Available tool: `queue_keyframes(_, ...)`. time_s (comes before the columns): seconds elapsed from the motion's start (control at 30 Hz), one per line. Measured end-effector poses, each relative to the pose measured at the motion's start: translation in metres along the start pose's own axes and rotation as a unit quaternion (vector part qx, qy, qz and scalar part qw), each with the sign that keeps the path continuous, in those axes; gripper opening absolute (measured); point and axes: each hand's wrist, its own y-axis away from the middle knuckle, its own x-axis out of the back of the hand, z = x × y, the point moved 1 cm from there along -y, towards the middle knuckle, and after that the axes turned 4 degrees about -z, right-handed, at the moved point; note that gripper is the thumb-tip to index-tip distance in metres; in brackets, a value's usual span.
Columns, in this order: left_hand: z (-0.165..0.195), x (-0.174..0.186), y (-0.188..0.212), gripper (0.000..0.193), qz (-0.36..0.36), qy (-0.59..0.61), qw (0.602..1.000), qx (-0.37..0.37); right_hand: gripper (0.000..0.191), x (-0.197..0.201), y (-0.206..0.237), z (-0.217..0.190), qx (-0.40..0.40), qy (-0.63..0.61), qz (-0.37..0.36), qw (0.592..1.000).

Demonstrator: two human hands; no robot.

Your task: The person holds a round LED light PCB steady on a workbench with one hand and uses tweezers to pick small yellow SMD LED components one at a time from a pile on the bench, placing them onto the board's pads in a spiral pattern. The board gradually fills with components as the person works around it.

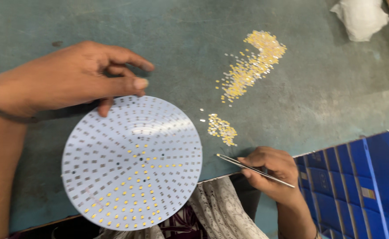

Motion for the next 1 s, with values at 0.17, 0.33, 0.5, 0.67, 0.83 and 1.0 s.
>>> queue_keyframes(0.17,0.004,0.002,0.0,0.062,-0.009,0.025,0.999,-0.037,0.013,-0.019,-0.023,-0.003,-0.009,-0.041,-0.026,0.999)
queue_keyframes(0.33,0.008,0.0,0.002,0.062,-0.001,0.044,0.998,-0.036,0.013,-0.032,-0.058,-0.007,0.056,-0.049,-0.116,0.99)
queue_keyframes(0.5,0.009,0.0,0.001,0.064,-0.004,0.03,0.998,-0.055,0.016,-0.036,-0.078,-0.011,0.084,-0.04,-0.165,0.982)
queue_keyframes(0.67,0.009,-0.001,0.0,0.065,0.006,0.023,0.999,-0.045,0.014,-0.04,-0.084,-0.016,0.082,-0.06,-0.179,0.979)
queue_keyframes(0.83,0.01,-0.002,0.0,0.065,0.008,0.015,0.999,-0.037,0.016,-0.041,-0.081,-0.014,0.1,-0.042,-0.18,0.978)
queue_keyframes(1.0,0.01,0.0,0.0,0.066,0.004,-0.013,0.999,-0.031,0.015,-0.025,-0.057,0.0,0.058,-0.02,-0.059,0.996)
